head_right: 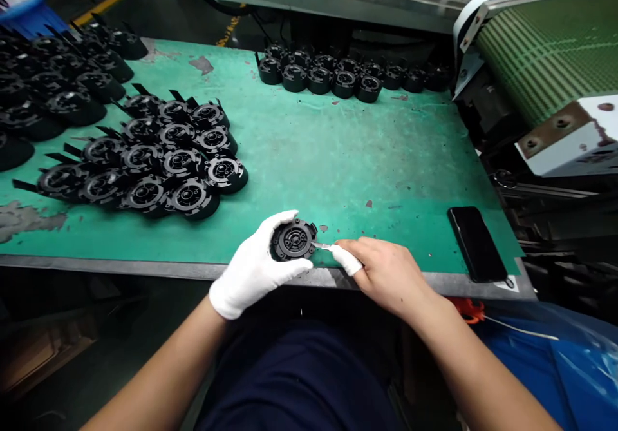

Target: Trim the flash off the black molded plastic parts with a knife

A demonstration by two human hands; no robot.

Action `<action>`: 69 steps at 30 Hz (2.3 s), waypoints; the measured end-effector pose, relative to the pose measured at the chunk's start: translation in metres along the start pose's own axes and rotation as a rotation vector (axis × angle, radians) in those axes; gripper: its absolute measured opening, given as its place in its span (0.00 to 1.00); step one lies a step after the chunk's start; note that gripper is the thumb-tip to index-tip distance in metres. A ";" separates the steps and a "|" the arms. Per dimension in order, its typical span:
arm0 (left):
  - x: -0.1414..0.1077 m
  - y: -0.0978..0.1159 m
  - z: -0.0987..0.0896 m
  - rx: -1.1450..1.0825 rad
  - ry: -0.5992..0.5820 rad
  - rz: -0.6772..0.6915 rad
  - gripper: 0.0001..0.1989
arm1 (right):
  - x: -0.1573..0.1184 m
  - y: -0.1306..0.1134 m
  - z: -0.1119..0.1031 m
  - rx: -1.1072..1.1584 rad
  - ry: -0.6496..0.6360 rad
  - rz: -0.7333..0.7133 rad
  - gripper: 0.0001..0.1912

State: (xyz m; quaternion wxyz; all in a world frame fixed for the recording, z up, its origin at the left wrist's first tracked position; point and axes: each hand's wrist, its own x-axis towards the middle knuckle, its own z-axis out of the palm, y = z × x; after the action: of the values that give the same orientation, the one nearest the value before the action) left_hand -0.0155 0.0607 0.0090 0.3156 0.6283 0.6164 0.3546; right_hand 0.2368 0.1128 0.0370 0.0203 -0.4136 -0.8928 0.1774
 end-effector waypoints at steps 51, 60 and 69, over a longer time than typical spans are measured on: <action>-0.008 0.004 0.024 -0.011 0.156 0.015 0.42 | 0.002 -0.015 0.005 0.161 -0.129 -0.052 0.25; -0.007 0.005 0.026 -0.050 0.153 0.009 0.42 | 0.002 -0.015 0.007 0.177 -0.131 -0.053 0.25; -0.007 0.003 0.025 -0.022 0.169 0.047 0.43 | 0.005 -0.009 0.004 0.142 -0.178 -0.122 0.26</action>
State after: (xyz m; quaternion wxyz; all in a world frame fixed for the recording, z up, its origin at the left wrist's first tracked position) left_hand 0.0071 0.0546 -0.0023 0.2608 0.6068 0.6218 0.4208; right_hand 0.2258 0.1102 0.0358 -0.0189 -0.3387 -0.8997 0.2748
